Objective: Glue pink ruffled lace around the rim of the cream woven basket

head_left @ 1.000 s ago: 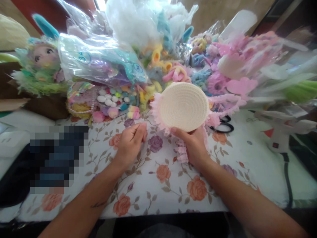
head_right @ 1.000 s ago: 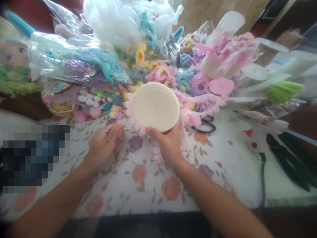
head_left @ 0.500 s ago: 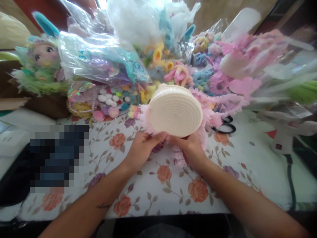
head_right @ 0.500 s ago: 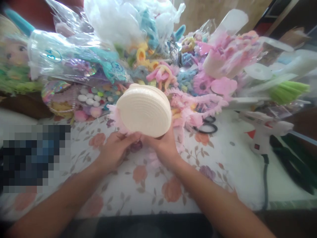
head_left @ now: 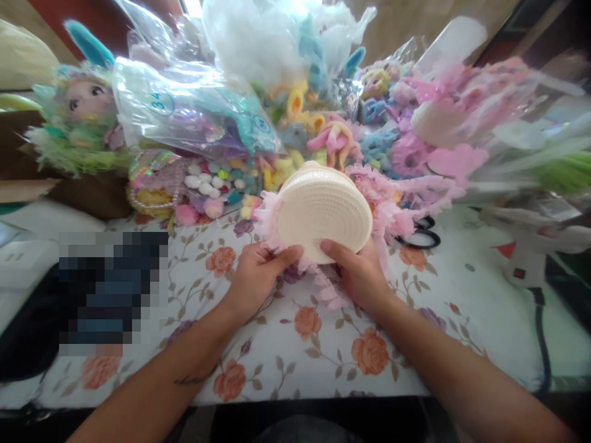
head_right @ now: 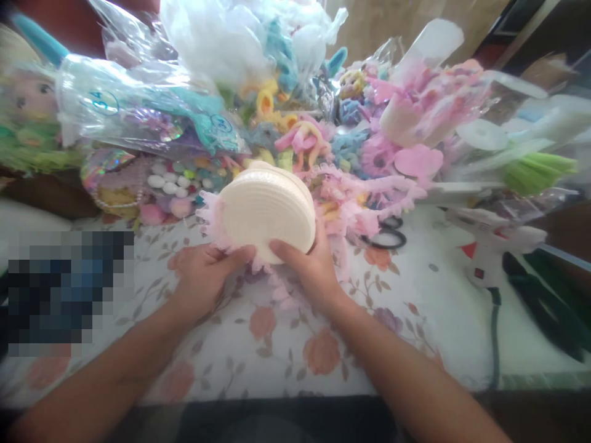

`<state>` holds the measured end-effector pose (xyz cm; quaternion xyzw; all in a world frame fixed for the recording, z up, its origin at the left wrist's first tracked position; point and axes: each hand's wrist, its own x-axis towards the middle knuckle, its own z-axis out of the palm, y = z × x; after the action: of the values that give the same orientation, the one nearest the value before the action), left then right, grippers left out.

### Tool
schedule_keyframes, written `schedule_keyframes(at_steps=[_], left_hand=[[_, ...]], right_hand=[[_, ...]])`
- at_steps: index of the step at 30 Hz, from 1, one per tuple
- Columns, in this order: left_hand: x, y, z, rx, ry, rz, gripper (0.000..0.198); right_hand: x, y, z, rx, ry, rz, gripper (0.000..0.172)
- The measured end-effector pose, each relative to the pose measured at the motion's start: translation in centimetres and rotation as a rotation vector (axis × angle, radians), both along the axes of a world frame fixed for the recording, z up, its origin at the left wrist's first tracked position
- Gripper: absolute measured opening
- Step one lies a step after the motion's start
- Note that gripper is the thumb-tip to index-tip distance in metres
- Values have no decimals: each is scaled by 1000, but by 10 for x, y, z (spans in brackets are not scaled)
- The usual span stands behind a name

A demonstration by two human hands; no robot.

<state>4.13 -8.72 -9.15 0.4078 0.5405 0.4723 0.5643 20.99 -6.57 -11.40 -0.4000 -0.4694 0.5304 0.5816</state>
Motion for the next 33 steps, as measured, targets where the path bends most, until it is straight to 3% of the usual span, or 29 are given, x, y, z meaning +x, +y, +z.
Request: schedule_keyframes(at_steps=[7, 12, 20, 25, 28, 33], left_hand=[[-6, 7, -7, 101, 9, -78, 37], [1, 4, 0, 53, -13, -42, 24], [1, -1, 0, 61, 280, 52, 30], [1, 3, 1, 165, 159, -7, 23], [-1, 7, 3, 197, 56, -26, 32], [-4, 9, 1, 188, 172, 49, 31]], right_hand=[[1, 3, -2, -1, 44, -42, 67], [0, 1, -2, -2, -12, 2, 59], [-4, -2, -3, -19, -21, 48, 56], [-4, 0, 0, -42, 82, 7, 63], [-2, 2, 0, -62, 107, -42, 66], [-1, 1, -3, -122, 51, -36, 80]])
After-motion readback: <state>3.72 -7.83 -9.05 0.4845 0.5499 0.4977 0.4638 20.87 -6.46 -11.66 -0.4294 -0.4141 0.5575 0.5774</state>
